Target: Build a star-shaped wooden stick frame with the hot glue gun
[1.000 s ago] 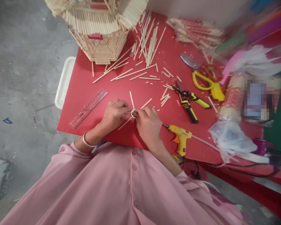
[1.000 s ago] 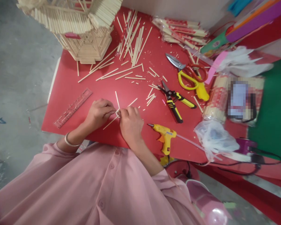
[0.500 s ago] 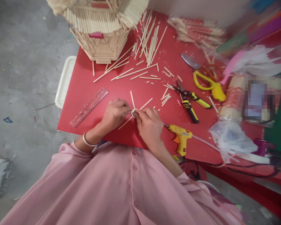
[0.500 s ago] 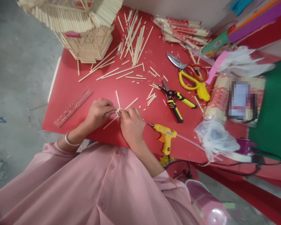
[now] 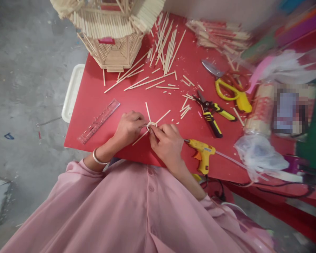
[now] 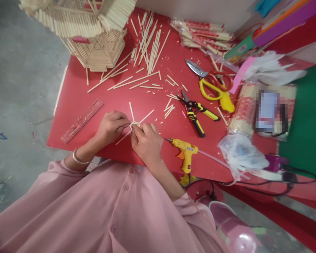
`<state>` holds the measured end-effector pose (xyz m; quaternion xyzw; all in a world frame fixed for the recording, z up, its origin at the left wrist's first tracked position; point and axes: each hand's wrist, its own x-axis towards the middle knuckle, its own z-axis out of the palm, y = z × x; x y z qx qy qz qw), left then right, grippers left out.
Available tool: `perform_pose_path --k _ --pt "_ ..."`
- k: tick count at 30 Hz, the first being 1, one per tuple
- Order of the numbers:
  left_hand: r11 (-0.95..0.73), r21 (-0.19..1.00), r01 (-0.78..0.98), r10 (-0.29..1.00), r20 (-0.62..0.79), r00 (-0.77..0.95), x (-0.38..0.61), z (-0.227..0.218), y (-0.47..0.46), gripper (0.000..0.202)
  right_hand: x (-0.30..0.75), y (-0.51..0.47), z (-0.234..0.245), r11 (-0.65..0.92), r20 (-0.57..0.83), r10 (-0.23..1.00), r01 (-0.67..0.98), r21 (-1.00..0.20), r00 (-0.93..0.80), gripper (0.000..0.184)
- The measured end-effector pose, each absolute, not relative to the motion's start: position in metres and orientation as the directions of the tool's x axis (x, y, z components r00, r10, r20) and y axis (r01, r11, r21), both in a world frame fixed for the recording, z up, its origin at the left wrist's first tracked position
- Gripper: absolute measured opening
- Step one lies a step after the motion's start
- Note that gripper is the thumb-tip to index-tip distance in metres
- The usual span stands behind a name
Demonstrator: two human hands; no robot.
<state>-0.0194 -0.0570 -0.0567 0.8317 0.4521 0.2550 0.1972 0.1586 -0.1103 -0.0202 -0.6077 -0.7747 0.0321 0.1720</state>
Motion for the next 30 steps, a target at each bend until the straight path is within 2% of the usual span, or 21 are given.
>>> perform_pose_path --k 5,13,22,30 --pt "-0.501 0.549 0.669 0.86 0.228 0.457 -0.0187 -0.0553 -0.0565 0.034 0.157 -0.1089 -0.0225 0.259 0.226 0.952 0.939 -0.228 -0.208 0.027" --pt "-0.497 0.552 0.669 0.861 0.216 0.461 -0.0188 -0.0577 -0.0564 0.035 0.1569 -0.1088 -0.0241 0.242 0.198 0.961 0.936 -0.257 -0.194 0.028" --pt "-0.506 0.556 0.659 0.856 0.227 0.465 -0.0199 -0.0567 -0.0556 0.038 0.1592 -0.1098 -0.0256 0.251 0.288 0.941 0.936 -0.246 -0.177 0.028" --pt "-0.492 0.567 0.661 0.861 0.202 0.468 -0.0196 -0.0567 -0.0551 0.033 0.1576 -0.1093 -0.027 0.236 0.258 0.952 0.933 -0.271 -0.166 0.03"
